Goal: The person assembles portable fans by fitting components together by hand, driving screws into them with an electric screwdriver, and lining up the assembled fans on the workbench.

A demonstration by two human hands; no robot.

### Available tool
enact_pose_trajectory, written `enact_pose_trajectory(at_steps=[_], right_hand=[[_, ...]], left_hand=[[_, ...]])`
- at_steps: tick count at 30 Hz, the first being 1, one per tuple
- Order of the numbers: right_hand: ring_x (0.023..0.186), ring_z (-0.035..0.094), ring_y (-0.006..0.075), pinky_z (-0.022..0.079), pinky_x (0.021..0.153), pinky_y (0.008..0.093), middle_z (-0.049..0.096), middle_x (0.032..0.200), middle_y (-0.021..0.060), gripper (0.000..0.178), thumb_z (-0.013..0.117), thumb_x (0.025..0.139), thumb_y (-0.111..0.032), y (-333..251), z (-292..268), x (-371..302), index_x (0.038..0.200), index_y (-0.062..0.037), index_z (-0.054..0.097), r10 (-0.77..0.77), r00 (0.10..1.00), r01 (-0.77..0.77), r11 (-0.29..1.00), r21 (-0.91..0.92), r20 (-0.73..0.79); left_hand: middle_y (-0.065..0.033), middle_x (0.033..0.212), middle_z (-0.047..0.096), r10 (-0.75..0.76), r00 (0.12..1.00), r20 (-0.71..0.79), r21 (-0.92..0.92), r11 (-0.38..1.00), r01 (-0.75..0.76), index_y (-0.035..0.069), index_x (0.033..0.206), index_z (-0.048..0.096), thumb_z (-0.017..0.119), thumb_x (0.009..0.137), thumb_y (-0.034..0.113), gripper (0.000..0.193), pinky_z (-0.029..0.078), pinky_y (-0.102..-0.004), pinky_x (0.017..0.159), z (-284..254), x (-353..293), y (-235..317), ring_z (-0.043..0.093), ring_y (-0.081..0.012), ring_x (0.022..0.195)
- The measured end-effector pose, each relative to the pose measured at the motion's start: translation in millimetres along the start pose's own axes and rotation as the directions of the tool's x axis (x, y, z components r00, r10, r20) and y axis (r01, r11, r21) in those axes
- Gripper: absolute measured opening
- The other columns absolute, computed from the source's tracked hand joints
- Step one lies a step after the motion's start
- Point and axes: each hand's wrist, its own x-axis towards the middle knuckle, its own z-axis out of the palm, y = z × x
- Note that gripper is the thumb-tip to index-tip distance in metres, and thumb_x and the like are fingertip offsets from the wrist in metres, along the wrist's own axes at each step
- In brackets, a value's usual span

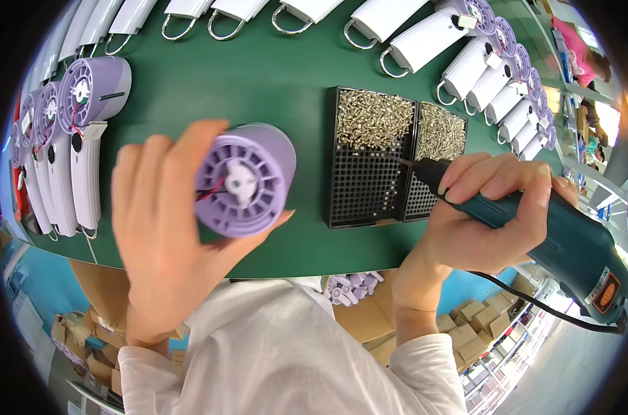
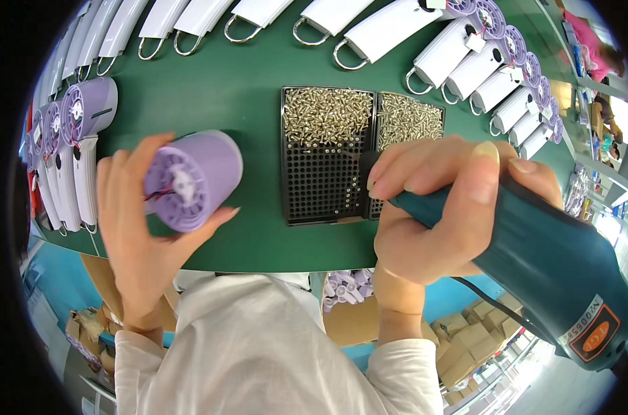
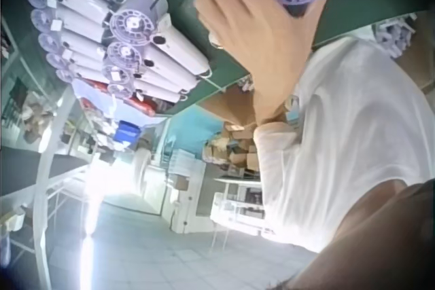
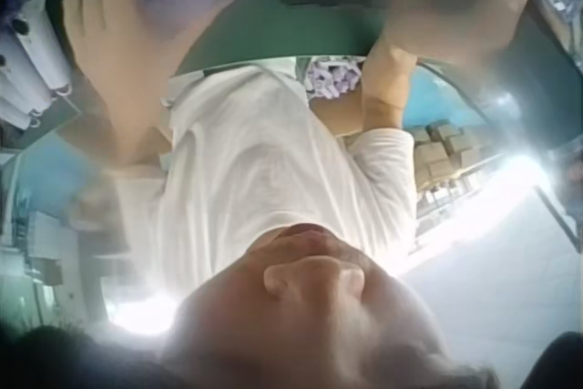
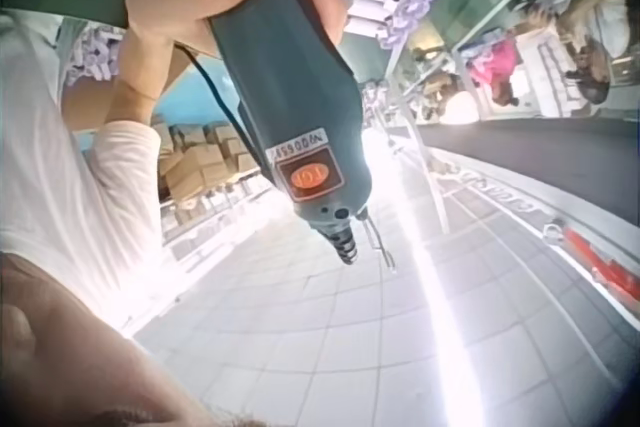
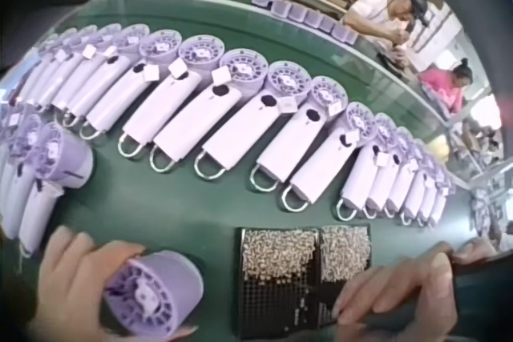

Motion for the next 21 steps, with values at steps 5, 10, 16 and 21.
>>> enact_pose_trajectory(at_steps=[5, 10, 16, 21], right_hand=[[0.036, 0.034, 0.0145, 0.035, 0.035, 0.0299, 0.039, 0.060, 0.0043, 0.016, 0.042, 0.089, -0.018, -0.6, 2.9, -0.9, 0.103, -0.0122, 0.046, 0.013, 1.000, -0.013, 1.000, -0.012, -0.008], [0.037, 0.033, 0.0143, 0.033, 0.035, 0.0297, 0.038, 0.062, 0.0042, 0.017, 0.041, 0.088, -0.018, -0.4, 2.4, -0.7, 0.103, -0.0117, 0.046, -0.033, 0.998, 0.032, 0.999, 0.022, 0.060], [0.038, 0.033, 0.0147, 0.034, 0.036, 0.0301, 0.038, 0.062, 0.0045, 0.017, 0.040, 0.088, -0.018, -0.3, -2.4, -0.9, 0.103, -0.0107, 0.046, -0.027, 0.994, 0.025, 1.000, 0.018, 0.104], [0.037, 0.034, 0.0156, 0.034, 0.036, 0.0304, 0.038, 0.061, 0.0050, 0.016, 0.040, 0.088, -0.016, 2.4, -5.6, -0.4, 0.102, -0.0106, 0.045, -0.032, 0.988, 0.027, 0.999, 0.033, 0.153]], left_hand=[[-0.0102, 0.098, 0.053, 0.021, 0.999, 0.032, 0.009, 1.000, -0.021, 0.001, 0.119, 0.053, 0.086, 0.045, 0.026, 0.085, 0.041, -0.0378, 0.072, 1.9, -0.9, -3.5, 0.049, -0.0277, 0.082], [-0.0123, 0.119, 0.050, -0.048, 0.999, 0.018, -0.108, 0.993, 0.050, 0.003, 0.127, 0.048, 0.087, 0.042, 0.022, 0.096, 0.043, -0.0374, 0.088, -12.6, -11.7, -26.0, 0.053, -0.0289, 0.104], [-0.0115, 0.106, 0.051, -0.132, 0.988, 0.075, 0.005, 0.991, 0.132, 0.005, 0.117, 0.056, 0.081, 0.055, 0.021, 0.068, 0.043, -0.0382, 0.079, -8.5, -27.7, -42.8, 0.051, -0.0298, 0.093], [-0.0114, 0.097, 0.051, -0.144, 0.987, 0.070, -0.004, 0.989, 0.145, 0.003, 0.105, 0.060, 0.078, 0.058, 0.013, 0.051, 0.043, -0.0377, 0.074, -7.5, -30.7, -41.6, 0.051, -0.0285, 0.088]])
